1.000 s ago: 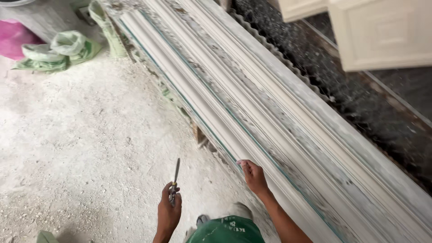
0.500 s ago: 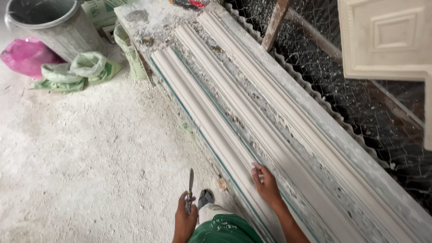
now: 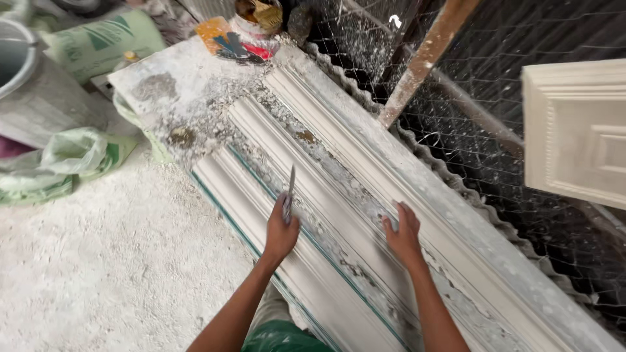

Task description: The person scrapes residue from long white moldings using a small metal scraper. They repeatedly scrape along the length of each molding, occasionally repositioning the pieces and clearing debris from the surface.

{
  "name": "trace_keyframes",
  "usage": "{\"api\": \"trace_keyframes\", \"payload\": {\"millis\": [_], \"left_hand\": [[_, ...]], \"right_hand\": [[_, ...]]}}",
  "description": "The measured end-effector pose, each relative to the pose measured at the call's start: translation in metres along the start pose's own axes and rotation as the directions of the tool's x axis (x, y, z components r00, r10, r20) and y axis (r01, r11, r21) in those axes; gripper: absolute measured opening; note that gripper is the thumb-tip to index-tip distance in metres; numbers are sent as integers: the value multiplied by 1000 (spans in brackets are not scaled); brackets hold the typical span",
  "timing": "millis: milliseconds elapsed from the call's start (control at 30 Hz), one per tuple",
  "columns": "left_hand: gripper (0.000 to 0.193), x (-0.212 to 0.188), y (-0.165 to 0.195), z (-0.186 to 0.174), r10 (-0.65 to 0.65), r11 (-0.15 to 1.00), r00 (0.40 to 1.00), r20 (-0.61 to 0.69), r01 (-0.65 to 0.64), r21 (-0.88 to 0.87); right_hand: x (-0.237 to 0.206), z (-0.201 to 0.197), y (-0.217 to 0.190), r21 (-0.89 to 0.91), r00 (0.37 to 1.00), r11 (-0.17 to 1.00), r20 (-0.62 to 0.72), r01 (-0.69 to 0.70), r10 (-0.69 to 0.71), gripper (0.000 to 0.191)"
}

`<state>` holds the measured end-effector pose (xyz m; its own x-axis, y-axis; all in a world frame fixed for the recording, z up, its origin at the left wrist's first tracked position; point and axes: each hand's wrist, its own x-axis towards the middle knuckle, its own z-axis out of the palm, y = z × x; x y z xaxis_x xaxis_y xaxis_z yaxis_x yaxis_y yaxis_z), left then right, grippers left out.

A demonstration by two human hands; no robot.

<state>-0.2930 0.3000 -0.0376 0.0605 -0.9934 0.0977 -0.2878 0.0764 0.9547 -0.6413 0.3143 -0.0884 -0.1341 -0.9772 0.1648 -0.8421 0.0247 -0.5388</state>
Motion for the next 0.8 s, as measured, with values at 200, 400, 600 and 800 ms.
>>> {"api": "trace_keyframes", "payload": {"millis": [200,400,600,800], "left_hand": [[57,228,-22,49,153,987,972,-177,-160,-25],[66,296,-24,96,2,999,973,-232,6,37],[69,341,-40,82,-267,963,953,-142,260,-64],[75,354,-40,77,-193,962,979,-63,202,182]], "right_hand": [[90,39,-1,-289,938,912,104,-291,332,76],[122,65,-19,-381,819,796,150,-469,554,85],[113,71,-14,-395,810,776,120,-492,574,82],[109,79,-5,-399,845,792,74,-462,530,78]]}}
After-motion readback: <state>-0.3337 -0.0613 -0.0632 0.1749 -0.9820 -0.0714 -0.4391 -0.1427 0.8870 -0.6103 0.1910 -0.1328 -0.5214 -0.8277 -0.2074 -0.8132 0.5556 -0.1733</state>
